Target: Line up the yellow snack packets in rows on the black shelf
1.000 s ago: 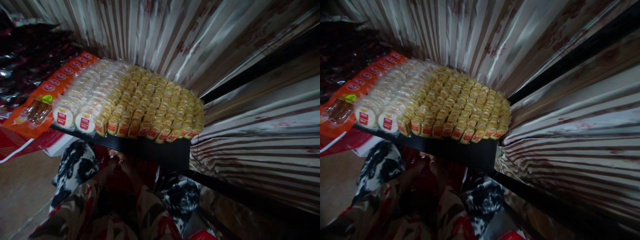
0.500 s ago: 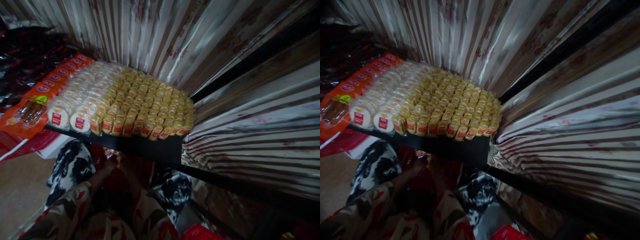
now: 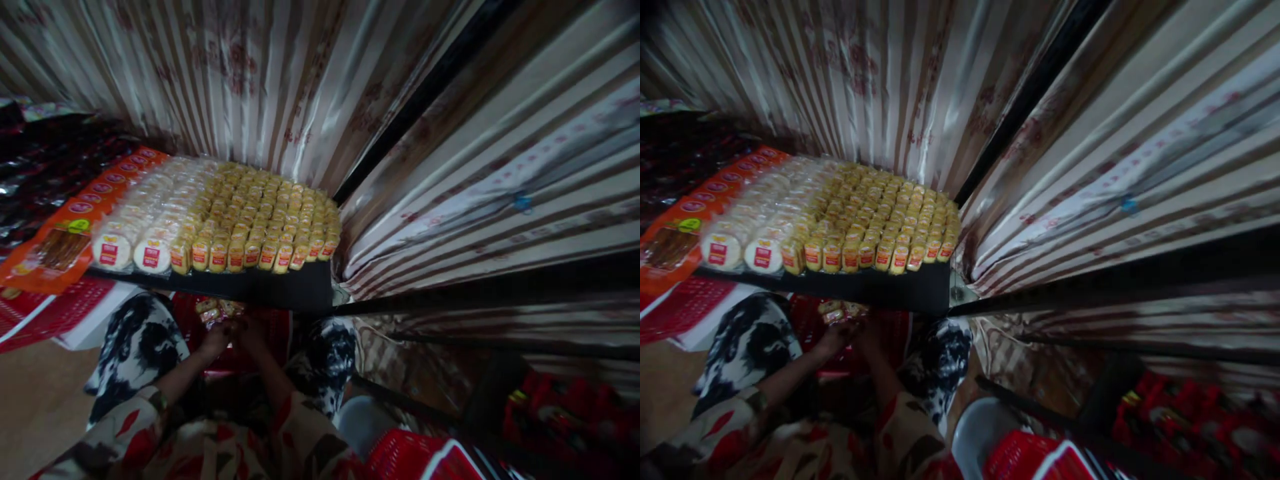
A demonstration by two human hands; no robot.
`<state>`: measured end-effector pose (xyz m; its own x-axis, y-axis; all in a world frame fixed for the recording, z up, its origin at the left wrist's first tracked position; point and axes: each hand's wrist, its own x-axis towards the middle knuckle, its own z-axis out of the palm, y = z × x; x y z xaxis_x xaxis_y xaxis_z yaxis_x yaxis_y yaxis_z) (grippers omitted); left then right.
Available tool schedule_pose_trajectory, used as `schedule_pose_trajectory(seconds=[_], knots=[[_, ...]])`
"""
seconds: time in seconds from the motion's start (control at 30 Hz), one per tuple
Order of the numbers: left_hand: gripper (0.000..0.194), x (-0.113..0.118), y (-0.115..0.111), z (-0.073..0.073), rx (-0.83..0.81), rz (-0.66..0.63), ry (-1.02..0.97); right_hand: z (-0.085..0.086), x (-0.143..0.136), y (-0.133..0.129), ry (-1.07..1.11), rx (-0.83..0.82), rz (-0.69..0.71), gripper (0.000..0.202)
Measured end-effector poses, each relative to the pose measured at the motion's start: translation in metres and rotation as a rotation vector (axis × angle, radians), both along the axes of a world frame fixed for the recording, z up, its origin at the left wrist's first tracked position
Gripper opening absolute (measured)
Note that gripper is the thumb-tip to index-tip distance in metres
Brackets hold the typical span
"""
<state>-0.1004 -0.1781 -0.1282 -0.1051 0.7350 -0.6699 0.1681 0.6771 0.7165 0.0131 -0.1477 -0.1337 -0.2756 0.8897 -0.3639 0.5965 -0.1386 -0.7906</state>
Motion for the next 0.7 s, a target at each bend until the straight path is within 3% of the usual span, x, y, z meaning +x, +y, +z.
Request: schedule_pose_trajectory(seconds=[0.2,0.37,0.53,0.6,0.7], knots=[[0.029,-0.004,0.003,0.036,0.138,-0.261,0.201,0.035,0.021,-0.008,0.087,0.144,-0.049,0.03],[0.038,-0.003,0.015,0.089,0.37,-0.347,0.343,0.075,0.04,-0.021,0.147,0.472,-0.141,0.036],[0.038,0.015,0.033,0.152,0.557,-0.475,0.31,0.116,0.051,-0.021,0.17,0.725,-0.213,0.029],[0.037,0.026,0.043,0.167,0.651,-0.49,0.321,0.127,0.055,-0.017,0.144,0.753,-0.275,0.03],[0.036,0.045,0.066,0.178,0.772,-0.493,0.355,0.135,0.061,-0.008,0.089,0.786,-0.389,0.035]])
